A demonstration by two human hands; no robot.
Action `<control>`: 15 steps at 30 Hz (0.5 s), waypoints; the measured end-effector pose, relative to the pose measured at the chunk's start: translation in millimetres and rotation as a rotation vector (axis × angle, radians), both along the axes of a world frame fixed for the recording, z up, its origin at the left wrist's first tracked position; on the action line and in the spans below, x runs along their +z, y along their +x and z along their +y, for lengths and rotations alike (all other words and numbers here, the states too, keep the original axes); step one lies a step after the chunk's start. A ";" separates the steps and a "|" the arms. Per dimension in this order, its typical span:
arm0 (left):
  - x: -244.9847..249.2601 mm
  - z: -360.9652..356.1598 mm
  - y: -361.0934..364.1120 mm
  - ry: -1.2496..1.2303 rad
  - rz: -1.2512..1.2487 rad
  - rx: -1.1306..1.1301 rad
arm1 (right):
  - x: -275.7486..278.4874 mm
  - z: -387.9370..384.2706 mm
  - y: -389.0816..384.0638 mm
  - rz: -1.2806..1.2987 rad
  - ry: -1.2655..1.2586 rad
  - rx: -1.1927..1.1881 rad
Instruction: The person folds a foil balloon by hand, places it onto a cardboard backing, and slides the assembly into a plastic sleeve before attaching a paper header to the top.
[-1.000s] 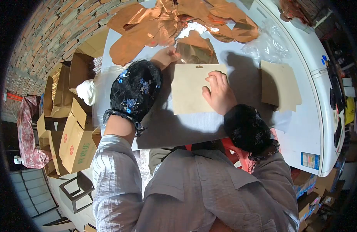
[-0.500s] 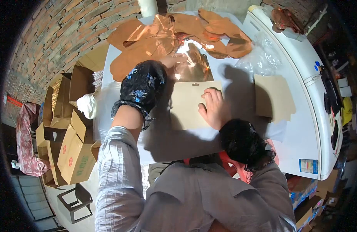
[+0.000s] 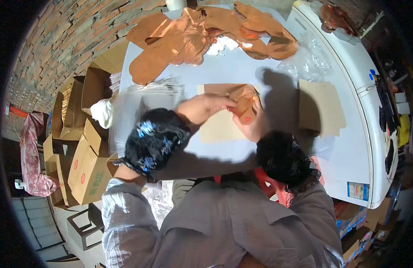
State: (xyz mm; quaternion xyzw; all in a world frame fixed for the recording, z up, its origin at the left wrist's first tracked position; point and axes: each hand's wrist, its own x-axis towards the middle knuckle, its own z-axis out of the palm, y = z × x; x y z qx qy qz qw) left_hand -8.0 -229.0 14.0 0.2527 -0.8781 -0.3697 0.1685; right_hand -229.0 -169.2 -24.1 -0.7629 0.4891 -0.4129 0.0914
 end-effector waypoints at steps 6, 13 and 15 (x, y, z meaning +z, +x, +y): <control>-49.9 40.1 -5.3 -0.245 0.093 0.258 | -12.2 -9.6 -8.8 0.193 -0.129 0.061; -44.2 75.4 -29.4 -0.326 0.011 0.467 | -24.3 -10.8 -15.0 0.093 -0.046 0.082; -47.8 77.9 -32.7 -0.362 -0.001 0.487 | -34.7 -17.2 -18.7 0.009 -0.077 0.061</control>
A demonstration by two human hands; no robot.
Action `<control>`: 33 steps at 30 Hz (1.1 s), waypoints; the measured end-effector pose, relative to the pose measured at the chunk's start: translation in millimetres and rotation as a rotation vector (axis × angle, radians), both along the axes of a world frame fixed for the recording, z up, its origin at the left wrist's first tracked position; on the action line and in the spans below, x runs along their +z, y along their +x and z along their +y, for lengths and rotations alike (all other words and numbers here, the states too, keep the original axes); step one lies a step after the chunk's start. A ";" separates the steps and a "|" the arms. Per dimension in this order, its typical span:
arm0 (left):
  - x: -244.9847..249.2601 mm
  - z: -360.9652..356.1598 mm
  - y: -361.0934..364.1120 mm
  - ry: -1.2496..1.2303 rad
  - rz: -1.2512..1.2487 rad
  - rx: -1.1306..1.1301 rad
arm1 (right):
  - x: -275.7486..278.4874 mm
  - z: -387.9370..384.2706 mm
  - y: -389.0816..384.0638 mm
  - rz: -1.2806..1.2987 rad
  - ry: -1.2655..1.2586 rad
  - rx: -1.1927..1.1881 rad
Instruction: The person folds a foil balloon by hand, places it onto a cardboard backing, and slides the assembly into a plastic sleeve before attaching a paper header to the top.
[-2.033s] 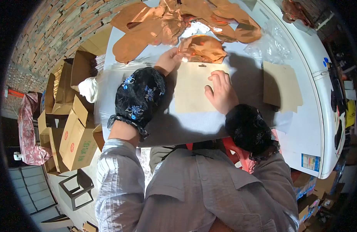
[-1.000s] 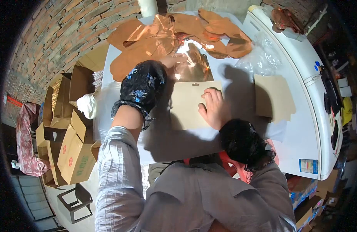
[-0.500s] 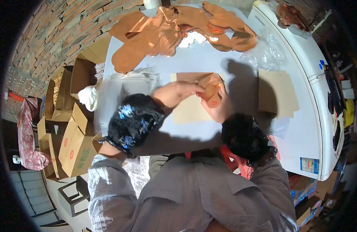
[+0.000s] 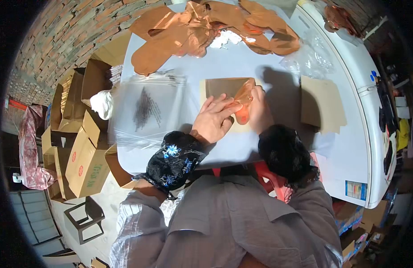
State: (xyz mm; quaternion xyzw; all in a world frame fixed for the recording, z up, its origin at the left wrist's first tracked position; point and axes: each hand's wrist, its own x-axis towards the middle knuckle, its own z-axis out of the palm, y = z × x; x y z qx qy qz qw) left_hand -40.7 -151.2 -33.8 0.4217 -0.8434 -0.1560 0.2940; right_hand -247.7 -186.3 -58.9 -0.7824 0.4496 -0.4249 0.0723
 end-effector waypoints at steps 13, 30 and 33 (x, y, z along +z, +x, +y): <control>-1.7 0.7 1.2 -0.165 -0.151 -0.040 | 48.9 9.3 5.0 0.084 -0.068 -0.024; -0.2 0.7 0.1 -0.183 -0.204 -0.029 | 21.6 -18.1 8.4 0.349 -0.132 -0.109; 8.7 2.3 -0.8 -0.224 -0.133 -0.041 | 3.2 -23.4 6.6 0.374 -0.053 -0.143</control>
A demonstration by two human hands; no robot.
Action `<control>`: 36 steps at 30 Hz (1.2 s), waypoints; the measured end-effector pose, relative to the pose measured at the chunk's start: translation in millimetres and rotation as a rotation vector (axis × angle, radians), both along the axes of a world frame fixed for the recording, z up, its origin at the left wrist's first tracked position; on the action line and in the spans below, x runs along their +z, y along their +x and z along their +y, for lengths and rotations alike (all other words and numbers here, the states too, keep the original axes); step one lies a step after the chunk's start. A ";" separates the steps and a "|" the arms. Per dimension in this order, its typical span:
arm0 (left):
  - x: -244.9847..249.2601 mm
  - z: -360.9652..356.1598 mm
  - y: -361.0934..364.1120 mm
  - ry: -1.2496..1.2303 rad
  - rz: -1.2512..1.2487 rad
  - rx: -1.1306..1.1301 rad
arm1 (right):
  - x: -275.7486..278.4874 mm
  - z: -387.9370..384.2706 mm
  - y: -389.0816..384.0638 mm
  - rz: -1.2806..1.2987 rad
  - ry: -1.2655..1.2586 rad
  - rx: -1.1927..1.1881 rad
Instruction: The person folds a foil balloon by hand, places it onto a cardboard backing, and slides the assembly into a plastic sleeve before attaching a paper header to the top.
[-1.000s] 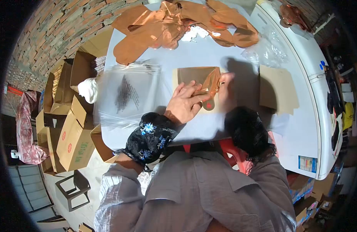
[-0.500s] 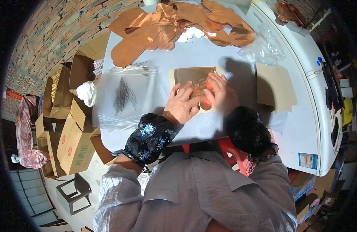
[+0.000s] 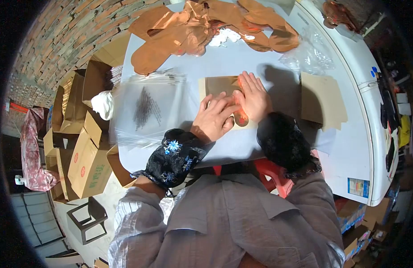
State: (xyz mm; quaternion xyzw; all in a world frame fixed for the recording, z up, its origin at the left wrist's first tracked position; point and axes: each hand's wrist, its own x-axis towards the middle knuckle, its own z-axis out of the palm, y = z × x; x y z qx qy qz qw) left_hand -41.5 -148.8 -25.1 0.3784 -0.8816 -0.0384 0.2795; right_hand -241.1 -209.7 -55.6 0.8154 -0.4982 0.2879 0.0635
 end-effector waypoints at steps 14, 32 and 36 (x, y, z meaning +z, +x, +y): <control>-14.4 -48.8 2.7 0.120 -0.035 0.205 | -2.6 1.0 -0.8 0.046 -0.008 -0.007; -27.0 -46.7 3.8 -0.164 -0.096 0.182 | 3.1 83.4 -73.2 0.040 0.366 0.017; -27.5 -52.2 2.8 -0.094 -0.061 0.128 | 2.6 103.2 -67.2 -0.130 0.264 0.045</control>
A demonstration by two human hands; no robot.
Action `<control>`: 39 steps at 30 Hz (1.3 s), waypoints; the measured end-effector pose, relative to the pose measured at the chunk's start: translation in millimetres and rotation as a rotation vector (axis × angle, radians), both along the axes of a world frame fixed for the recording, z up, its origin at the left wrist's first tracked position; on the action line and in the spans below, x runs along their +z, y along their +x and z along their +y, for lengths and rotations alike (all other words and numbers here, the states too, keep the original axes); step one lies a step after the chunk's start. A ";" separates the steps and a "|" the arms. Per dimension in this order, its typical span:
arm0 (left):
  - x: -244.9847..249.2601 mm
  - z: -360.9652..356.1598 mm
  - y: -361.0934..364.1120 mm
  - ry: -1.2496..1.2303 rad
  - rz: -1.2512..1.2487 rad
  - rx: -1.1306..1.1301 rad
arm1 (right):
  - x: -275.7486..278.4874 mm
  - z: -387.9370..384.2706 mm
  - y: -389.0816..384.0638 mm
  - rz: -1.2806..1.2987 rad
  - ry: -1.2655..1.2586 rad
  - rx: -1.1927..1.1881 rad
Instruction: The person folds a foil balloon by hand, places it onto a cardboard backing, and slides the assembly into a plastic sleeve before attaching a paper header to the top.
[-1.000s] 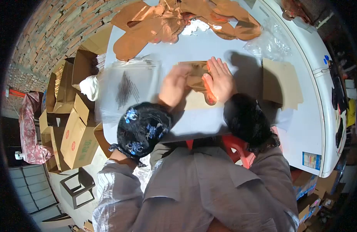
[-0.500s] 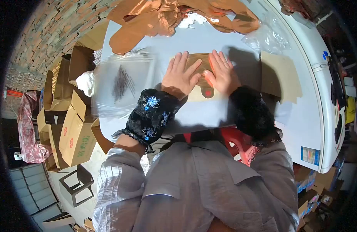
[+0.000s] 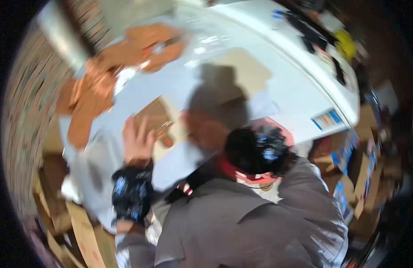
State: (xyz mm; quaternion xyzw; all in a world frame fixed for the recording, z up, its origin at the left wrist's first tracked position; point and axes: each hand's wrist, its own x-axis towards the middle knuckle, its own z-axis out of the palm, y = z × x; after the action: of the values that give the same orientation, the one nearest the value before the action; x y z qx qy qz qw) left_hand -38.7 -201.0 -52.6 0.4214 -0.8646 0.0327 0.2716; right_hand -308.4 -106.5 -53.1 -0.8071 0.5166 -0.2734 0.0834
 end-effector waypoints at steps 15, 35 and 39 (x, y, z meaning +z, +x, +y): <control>-24.0 -16.5 13.4 -0.115 -0.264 -0.007 | -22.7 -6.6 44.8 -0.643 0.090 -0.286; 3.7 13.1 -2.3 0.093 -0.192 0.117 | 64.8 74.8 -74.1 -0.530 0.507 -0.312; 4.8 13.7 -3.0 0.109 -0.198 0.127 | 93.4 79.3 -87.0 -0.599 0.608 -0.335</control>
State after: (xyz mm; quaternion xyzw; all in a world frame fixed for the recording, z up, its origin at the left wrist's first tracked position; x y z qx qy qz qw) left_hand -41.7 -187.4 -47.9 0.4840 -0.8593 0.0443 0.1592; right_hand -395.4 -27.2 40.3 -0.5367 0.6500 -0.3404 0.4166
